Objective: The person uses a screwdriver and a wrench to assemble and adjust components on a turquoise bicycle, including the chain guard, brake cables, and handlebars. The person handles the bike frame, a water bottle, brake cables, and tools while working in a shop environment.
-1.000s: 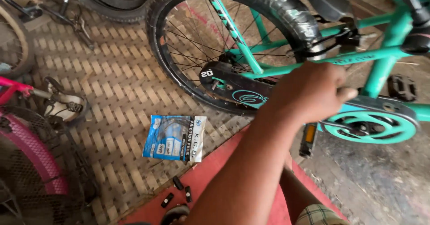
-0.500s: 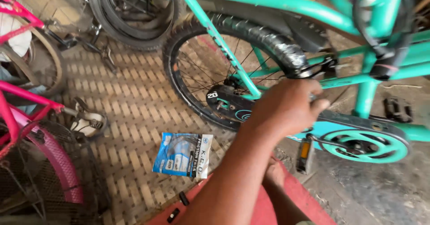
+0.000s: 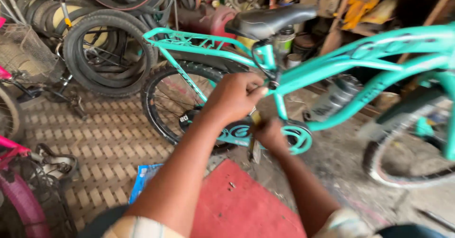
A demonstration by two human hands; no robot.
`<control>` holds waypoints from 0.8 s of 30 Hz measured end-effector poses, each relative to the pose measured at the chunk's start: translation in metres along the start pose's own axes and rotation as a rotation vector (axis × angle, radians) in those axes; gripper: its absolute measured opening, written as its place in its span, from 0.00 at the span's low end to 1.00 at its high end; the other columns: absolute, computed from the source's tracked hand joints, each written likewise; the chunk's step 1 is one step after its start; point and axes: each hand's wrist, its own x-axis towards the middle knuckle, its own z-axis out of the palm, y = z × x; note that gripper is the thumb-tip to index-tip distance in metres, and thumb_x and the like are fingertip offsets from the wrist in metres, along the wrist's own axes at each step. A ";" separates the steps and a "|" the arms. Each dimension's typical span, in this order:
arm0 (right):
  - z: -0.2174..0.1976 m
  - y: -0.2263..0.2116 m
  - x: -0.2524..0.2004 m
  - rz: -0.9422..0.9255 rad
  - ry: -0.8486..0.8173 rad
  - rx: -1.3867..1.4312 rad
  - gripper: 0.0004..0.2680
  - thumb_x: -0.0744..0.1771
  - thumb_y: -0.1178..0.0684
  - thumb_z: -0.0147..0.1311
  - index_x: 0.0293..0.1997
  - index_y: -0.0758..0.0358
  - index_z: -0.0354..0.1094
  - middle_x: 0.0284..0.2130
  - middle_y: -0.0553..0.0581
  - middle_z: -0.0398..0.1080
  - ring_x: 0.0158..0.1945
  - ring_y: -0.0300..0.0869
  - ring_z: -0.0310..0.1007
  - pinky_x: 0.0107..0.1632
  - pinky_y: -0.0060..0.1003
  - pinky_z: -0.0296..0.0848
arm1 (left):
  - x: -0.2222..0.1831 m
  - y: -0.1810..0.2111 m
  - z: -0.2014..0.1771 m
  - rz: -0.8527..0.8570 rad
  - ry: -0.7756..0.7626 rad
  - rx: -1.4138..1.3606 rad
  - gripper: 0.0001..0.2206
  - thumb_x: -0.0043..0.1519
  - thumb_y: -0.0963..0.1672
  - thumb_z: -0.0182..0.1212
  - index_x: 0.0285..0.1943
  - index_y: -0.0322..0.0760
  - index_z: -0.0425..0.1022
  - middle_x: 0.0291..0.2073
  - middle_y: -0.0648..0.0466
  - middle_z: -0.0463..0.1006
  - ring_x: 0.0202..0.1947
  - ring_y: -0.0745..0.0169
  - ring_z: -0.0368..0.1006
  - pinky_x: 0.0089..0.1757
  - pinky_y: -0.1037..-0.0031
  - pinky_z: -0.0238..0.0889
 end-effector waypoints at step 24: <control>-0.165 0.085 0.045 0.150 -0.045 -0.168 0.09 0.62 0.54 0.63 0.45 0.60 0.79 0.36 0.57 0.81 0.38 0.41 0.79 0.46 0.39 0.75 | 0.024 -0.118 0.203 -0.260 -0.407 0.074 0.26 0.53 0.46 0.75 0.61 0.41 0.75 0.52 0.42 0.79 0.54 0.41 0.74 0.52 0.57 0.67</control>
